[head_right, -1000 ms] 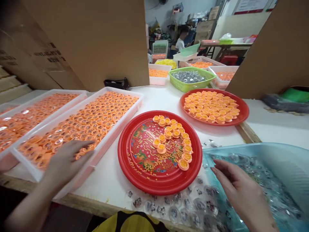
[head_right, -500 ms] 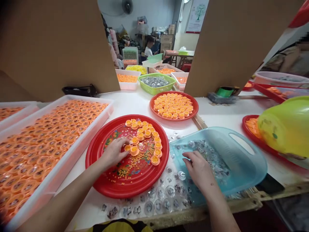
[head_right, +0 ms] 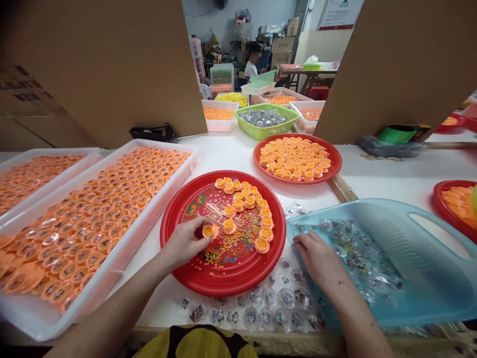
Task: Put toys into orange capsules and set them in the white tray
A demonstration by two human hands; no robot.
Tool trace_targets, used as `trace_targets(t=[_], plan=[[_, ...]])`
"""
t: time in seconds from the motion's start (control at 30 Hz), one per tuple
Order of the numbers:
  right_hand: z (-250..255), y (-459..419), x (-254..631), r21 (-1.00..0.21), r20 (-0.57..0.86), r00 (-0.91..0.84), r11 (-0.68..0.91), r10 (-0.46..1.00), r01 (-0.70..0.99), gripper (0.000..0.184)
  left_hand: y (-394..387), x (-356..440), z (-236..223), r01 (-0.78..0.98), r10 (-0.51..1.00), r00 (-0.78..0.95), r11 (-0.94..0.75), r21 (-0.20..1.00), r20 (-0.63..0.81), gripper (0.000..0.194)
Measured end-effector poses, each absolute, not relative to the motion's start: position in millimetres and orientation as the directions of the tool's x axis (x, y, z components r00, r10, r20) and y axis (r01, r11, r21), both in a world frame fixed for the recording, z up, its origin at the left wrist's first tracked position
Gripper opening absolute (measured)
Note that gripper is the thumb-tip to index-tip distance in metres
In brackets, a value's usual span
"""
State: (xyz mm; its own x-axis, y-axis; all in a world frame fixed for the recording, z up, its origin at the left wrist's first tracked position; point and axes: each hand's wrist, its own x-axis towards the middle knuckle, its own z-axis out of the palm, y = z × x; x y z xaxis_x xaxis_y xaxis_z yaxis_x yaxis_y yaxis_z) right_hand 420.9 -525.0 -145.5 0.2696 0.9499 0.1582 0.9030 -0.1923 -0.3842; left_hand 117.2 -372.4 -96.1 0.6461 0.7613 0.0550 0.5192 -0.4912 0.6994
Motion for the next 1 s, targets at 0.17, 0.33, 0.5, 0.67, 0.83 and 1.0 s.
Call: trace_targets(t=[0.17,0.33,0.5,0.67,0.83,1.0], plan=[[-129,-532,413,-0.776,0.072,0.495,-0.263,0.866,0.573,0.039,-376,106,-93,0.513,0.797,0.603,-0.409,0.755,0.022,0.022],[-102,-522,373,-0.948,-0.006,0.408,-0.135,0.913,0.289,0.035,-373,103,-104,0.41,0.756,0.638,-0.175,0.895,-0.145,0.025],[-88,-499,314,-0.999,-0.046,0.241,-0.039,0.969,-0.035,0.029,-391,111,-101,0.212,0.695,0.691,0.068,0.975,-0.199,0.032],[-95,-475,275,-0.979,-0.08,0.198,-0.04,0.977,-0.199,0.021,-404,118,-96,0.051,0.677,0.71,0.227,0.973,-0.195,0.03],[-109,-468,262,-0.98,-0.106,0.206,-0.067,0.973,-0.188,0.022,-409,119,-96,-0.019,0.707,0.68,0.286,0.958,-0.197,0.03],[-109,-473,267,-0.965,0.113,0.085,0.089,0.99,0.246,0.018,-411,119,-103,0.031,0.763,0.614,0.231,0.972,-0.201,0.025]])
